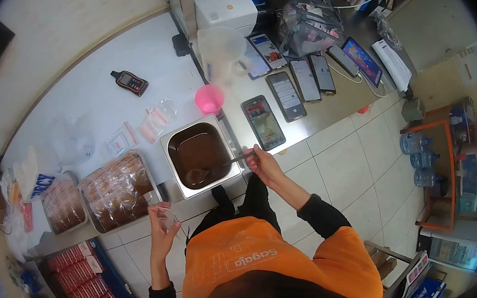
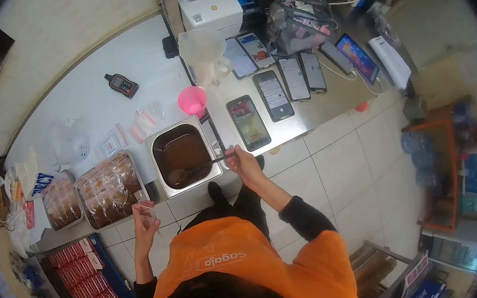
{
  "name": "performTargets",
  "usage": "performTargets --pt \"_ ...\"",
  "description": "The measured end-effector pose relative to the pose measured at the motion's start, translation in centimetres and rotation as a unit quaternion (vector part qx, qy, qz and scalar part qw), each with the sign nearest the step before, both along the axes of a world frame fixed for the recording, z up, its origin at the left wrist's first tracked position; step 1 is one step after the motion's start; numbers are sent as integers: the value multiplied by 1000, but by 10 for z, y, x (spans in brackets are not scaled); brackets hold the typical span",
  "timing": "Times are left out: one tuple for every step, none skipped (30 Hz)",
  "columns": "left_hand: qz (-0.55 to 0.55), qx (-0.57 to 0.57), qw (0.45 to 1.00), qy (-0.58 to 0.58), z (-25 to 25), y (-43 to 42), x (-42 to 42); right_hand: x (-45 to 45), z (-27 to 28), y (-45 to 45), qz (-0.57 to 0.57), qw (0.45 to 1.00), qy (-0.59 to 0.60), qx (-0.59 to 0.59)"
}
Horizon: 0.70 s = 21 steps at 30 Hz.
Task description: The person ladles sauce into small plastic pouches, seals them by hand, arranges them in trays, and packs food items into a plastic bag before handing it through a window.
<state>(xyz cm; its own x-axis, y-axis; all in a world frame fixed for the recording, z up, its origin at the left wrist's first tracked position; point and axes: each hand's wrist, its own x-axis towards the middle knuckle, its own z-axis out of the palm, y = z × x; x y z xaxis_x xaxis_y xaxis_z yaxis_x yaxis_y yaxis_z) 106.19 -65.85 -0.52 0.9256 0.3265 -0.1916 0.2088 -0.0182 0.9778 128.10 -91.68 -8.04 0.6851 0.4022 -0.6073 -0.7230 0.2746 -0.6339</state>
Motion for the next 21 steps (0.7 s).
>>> performTargets --pt "-4 72 997 -11 -2 0 3 0 0 -1 -12 999 14 27" --pt "-1 74 997 -9 -4 -1 7 1 2 -2 -9 999 16 30" --pt "-5 187 982 -18 -6 -3 13 2 6 -3 -39 999 10 11" --pt "-7 299 954 -24 -5 -4 19 3 11 -1 -66 998 4 -7" --pt "3 305 952 -19 -4 -4 25 6 17 -2 -71 997 -26 8" --pt "17 386 922 -14 -2 -6 33 10 20 -3 -71 996 -43 12" --pt "31 464 885 -9 -1 -6 42 16 24 -5 -71 995 -62 16" --pt "40 469 882 -6 -1 -5 49 21 32 -3 -74 994 -77 15" --pt "56 493 868 -14 -2 -4 58 25 44 -1 -78 992 -94 13" --pt "71 516 853 -22 -3 -3 66 30 54 -1 -76 992 -97 26" --pt "79 520 850 -21 -3 -2 74 32 73 4 -93 991 -92 5" --pt "93 521 848 -29 -3 -1 81 36 82 6 -90 990 -111 20" --pt "106 521 846 -38 -1 0 89 41 90 6 -88 987 -129 34" --pt "109 517 848 -36 3 -1 96 42 105 6 -73 986 -143 53" --pt "115 520 846 -36 6 -1 102 43 118 10 -67 985 -145 58" --pt "118 518 846 -51 9 -2 108 43 130 15 -85 981 -158 67" --pt "120 515 846 -66 12 -3 114 44 140 18 -104 977 -171 75" --pt "120 512 847 -82 15 -5 118 44 148 20 -100 974 -184 89" --pt "124 513 845 -83 17 -7 122 42 156 23 -97 973 -187 91" --pt "121 501 853 -84 19 -9 126 40 163 26 -102 970 -203 88" --pt "118 488 861 -86 20 -12 128 38 169 28 -108 966 -219 84"
